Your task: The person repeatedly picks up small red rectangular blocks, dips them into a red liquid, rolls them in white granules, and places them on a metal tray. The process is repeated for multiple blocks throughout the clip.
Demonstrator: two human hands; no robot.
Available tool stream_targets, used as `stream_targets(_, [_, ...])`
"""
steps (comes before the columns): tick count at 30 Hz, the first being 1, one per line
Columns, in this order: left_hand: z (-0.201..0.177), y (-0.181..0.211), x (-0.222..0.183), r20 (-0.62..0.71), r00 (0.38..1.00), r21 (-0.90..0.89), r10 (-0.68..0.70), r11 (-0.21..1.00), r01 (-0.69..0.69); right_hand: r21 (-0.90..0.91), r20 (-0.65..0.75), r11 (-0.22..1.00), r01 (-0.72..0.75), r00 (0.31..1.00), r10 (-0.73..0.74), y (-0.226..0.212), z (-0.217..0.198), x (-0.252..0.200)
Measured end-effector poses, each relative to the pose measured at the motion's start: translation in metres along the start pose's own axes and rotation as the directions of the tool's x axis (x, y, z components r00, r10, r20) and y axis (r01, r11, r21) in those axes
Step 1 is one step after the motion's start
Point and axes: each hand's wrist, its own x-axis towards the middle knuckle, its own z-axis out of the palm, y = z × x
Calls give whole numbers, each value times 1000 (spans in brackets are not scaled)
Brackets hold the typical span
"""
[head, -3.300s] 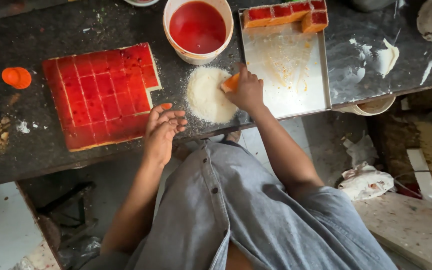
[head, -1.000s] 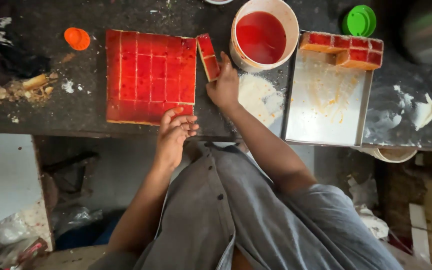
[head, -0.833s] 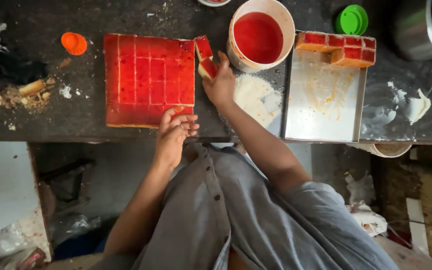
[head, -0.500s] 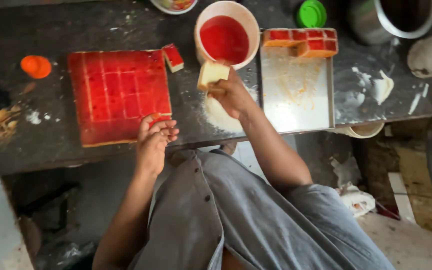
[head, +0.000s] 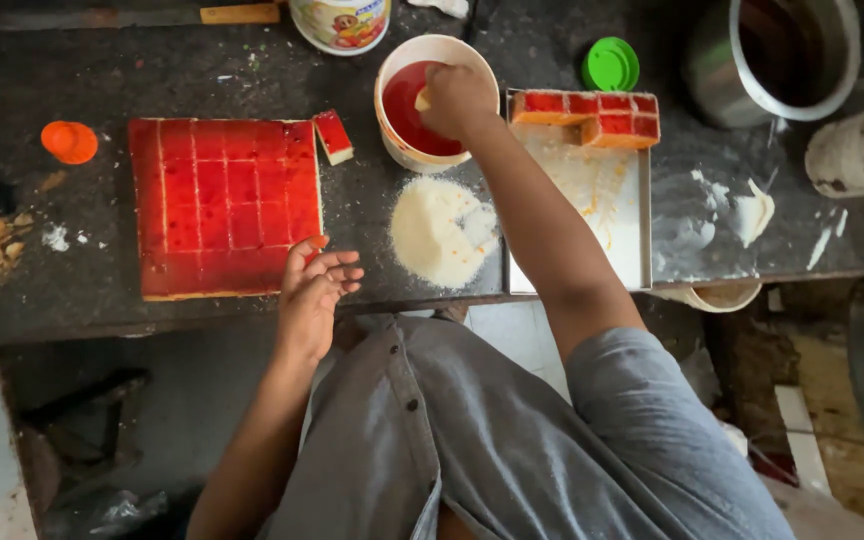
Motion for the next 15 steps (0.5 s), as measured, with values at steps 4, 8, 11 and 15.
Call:
stream_targets(4, [-5, -5, -9, -62, 998, -4, 25, 1000, -26, 13, 186, 1000, 1, 983, -3, 3, 41, 16])
stream_targets(8, [-6, -10, -13, -89, 996, -6, 30, 1000, -30, 58, 191, 998, 27, 981, -38, 4, 48, 17])
stream_targets(11, [-1, -10, -13, -86, 996, 2, 22, 1000, -22, 62, 177, 998, 14, 984, -24, 1, 38, 11])
stream_targets(15, [7, -7, -7, -60, 998, -7, 14, 1000, -15, 123, 101, 990, -63, 994, 51, -5, 10, -3])
